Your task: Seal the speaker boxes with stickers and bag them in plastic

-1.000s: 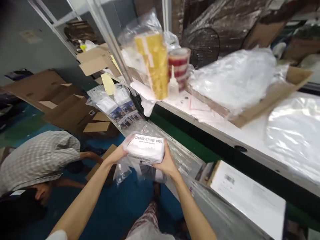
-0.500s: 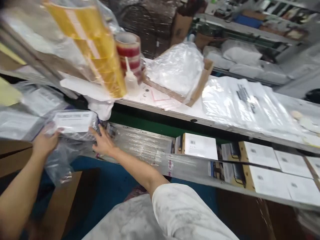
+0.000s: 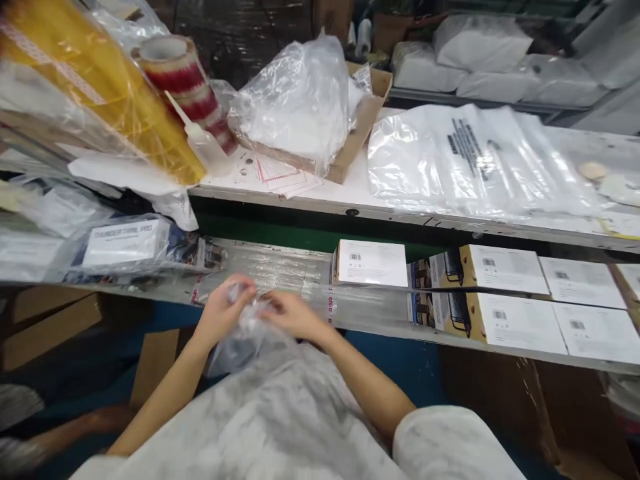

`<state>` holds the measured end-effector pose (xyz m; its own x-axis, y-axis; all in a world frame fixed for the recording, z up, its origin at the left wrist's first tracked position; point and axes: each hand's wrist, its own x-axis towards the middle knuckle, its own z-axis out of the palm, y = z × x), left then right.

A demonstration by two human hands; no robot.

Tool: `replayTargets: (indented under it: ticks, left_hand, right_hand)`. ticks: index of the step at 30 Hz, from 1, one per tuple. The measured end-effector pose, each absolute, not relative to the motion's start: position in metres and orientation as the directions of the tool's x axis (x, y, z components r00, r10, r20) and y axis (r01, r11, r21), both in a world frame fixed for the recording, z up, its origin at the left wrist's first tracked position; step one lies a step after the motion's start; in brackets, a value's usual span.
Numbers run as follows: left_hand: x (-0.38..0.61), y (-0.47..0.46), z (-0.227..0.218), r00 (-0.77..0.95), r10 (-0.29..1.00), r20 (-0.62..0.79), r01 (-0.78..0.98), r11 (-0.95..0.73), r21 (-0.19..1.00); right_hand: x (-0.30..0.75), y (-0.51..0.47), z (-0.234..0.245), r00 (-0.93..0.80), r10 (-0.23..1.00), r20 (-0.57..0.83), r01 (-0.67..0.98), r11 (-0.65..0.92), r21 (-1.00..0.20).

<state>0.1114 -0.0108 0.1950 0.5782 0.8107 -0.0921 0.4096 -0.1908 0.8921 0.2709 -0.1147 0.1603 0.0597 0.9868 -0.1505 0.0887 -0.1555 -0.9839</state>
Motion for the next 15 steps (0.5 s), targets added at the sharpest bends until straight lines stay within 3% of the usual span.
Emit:
replayTargets:
  ticks: [3,9,13,15]
  left_hand:
    - [0.166,-0.015,0.201,0.597,0.799,-0.074,0.385,-0.204,0.900]
    - [0.236,-0.049,0.206,0.717,0.675,-0.173,0.408,-0.205,0.890]
    - [0.264,-0.070,0.214,0.820,0.535,-0.202,0.349,-0.189,0.918]
    - [0.272,-0.076,0.214,0.825,0.531,-0.191,0.342,-0.200,0.918]
  right_hand:
    - [0.332,-0.148,0.165,0.145,0.976,-0.162,0.070,-0.173,-0.982]
    - [0.420,-0.219,0.185,0.328,0.924,-0.195,0.073,-0.230,-0.970]
    - [0.464,-0.254,0.193,0.352,0.933,-0.068,0.268,-0.170,-0.948]
    - [0.487,-0.264,0.195,0.441,0.898,-0.007,0.285,-0.147,-0.947]
